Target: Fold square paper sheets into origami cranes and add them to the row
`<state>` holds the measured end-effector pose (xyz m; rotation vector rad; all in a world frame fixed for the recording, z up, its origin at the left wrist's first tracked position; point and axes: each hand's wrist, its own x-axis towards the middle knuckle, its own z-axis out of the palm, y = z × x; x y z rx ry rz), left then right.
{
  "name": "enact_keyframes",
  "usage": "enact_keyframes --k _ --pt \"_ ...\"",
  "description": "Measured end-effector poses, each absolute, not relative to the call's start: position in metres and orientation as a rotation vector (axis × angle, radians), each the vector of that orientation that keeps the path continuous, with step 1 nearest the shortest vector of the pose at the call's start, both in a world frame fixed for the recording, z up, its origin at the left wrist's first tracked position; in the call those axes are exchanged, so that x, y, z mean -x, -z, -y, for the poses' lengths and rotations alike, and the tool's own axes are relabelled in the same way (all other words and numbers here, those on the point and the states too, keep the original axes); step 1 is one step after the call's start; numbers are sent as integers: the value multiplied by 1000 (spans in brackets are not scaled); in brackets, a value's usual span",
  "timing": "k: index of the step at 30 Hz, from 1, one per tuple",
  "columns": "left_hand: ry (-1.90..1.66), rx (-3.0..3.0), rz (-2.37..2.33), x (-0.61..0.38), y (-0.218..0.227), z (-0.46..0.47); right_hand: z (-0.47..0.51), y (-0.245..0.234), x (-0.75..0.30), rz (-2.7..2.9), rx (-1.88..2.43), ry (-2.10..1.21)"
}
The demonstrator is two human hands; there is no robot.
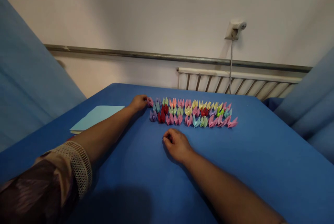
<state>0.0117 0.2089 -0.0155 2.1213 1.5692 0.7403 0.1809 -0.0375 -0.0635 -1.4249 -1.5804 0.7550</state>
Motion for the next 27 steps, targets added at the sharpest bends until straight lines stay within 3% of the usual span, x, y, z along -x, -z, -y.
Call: enact_keyframes --k 15,27 --pt "-514 -2203 -1498 -13 16 -212 38 64 -181 1619 1457 -702" --pt "-604 -2193 -1628 -2 20 -215 36 71 -182 1622 1431 -713"
